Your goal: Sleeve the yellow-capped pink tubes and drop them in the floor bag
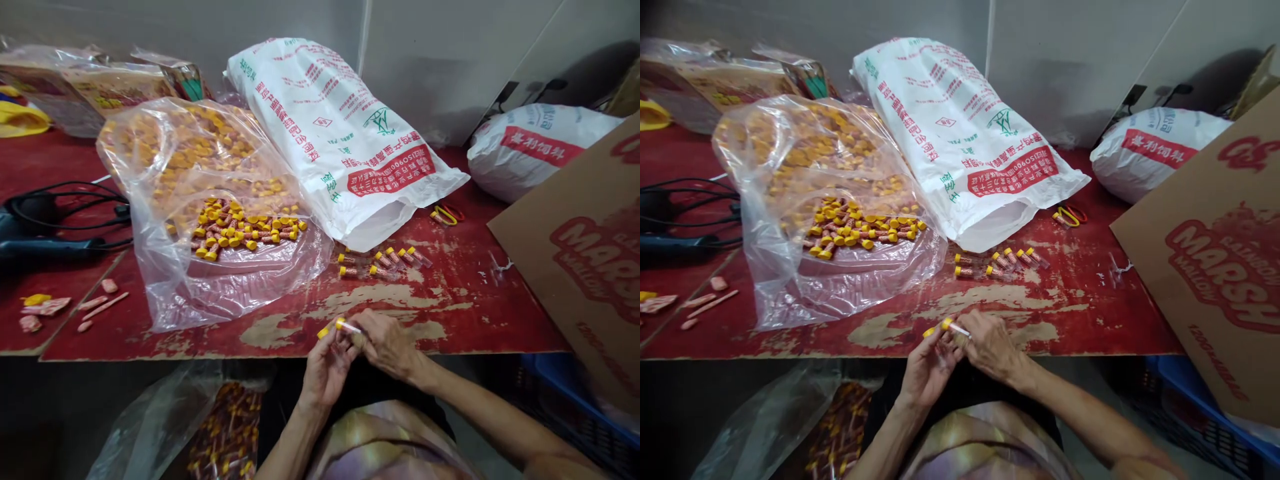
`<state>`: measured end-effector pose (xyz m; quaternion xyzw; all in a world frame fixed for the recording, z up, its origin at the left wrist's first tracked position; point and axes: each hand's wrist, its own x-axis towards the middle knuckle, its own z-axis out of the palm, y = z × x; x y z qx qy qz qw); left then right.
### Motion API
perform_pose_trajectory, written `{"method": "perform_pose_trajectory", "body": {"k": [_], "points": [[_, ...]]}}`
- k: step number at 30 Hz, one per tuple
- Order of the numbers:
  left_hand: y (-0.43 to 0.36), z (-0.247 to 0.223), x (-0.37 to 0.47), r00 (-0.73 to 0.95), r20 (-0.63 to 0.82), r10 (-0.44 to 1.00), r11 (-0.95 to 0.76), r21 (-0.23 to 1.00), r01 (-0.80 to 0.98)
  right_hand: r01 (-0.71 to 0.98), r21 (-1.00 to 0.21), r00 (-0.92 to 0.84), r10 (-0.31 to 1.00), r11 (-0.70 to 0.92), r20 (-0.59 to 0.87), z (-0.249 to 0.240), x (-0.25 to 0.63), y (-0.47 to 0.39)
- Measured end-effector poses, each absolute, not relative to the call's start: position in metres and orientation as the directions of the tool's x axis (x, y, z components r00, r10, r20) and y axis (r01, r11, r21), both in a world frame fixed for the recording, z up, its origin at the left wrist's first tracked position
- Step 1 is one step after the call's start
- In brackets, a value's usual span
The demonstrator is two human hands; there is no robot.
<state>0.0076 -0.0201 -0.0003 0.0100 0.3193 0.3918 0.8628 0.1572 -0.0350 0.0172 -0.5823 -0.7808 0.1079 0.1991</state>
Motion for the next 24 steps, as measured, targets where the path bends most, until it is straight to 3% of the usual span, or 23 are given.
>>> {"method": "perform_pose_trajectory", "body": {"k": [3,6,9,13,16,21,24], "points": [[-0.019,0.001,0.003,0.457,-0.543,0.704,0.677,0.319,-0.664,0.91,-0.323,-0.19,0.955,0.259,0.229,0.018,0.165,-0.023],[-0.02,0.001,0.001,0.435,-0.541,0.719,0.664,0.352,-0.66,0.997,-0.076,0.046,0.98,-0.032,0.195,0.014,0.195,0.005],[-0.024,0.0,0.003,0.433,-0.551,0.714,0.667,0.345,-0.661,0.989,0.086,0.11,0.985,-0.122,0.131,0.006,0.218,0.023],[-0.026,-0.001,0.005,0.449,-0.558,0.698,0.683,0.331,-0.651,0.998,0.056,0.026,0.998,-0.029,0.06,0.011,0.224,0.015],[-0.025,0.0,0.006,0.467,-0.546,0.696,0.693,0.342,-0.635,0.998,-0.021,-0.064,0.992,0.062,-0.111,0.034,0.229,0.001],[-0.023,0.001,0.009,0.489,-0.536,0.689,0.708,0.351,-0.613,0.986,0.097,-0.099,0.947,0.134,-0.306,0.054,0.229,-0.002],[-0.022,0.001,0.011,0.489,-0.557,0.671,0.718,0.322,-0.618,0.991,0.051,-0.105,0.946,0.126,-0.307,0.037,0.219,-0.002]]}}
